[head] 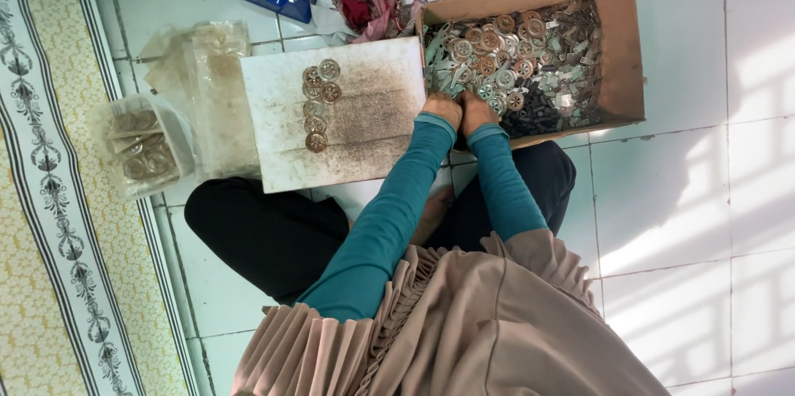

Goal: The person picks up circular metal charms from a box and places them into clear plastic bags while sitting on the floor.

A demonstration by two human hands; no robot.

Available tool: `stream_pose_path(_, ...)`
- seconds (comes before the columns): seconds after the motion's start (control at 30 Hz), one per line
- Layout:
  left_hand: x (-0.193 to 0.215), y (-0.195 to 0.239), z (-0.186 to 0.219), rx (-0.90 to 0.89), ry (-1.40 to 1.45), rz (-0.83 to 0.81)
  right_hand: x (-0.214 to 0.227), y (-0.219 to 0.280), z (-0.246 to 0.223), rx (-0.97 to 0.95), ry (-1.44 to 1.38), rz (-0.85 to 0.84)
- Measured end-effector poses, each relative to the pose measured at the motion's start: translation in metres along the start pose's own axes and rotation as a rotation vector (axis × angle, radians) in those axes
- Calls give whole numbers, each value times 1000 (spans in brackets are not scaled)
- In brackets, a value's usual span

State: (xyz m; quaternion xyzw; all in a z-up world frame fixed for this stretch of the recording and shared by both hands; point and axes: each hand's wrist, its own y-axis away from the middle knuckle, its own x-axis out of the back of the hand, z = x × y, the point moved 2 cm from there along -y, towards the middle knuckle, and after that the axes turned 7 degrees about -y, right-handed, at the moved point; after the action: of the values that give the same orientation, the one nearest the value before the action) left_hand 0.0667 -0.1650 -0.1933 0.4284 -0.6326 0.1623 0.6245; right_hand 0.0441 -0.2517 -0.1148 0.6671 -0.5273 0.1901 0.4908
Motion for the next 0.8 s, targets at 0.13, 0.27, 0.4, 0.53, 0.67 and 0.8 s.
stream_pose_path(0.13,25,20,-11,45,101,145,-10,-8,30,-30,-158,53)
stream_pose_path(0.27,88,56,-38,46,468,153,-3,0,40,124,-427,503)
stream_pose_path(0.4,62,30,-53,245,1333,184,37,44,-2,226,-674,775)
stream_pose_path(0.53,77,75,-71,352,1778,190,56,86,-64,371,-678,784)
stream_pose_path(0.67,48,98,-94,404,2008,336,45,95,-93,484,-769,663)
stream_pose_path(0.8,7,113,-125,522,1749,448,21,91,-127,432,-1001,499)
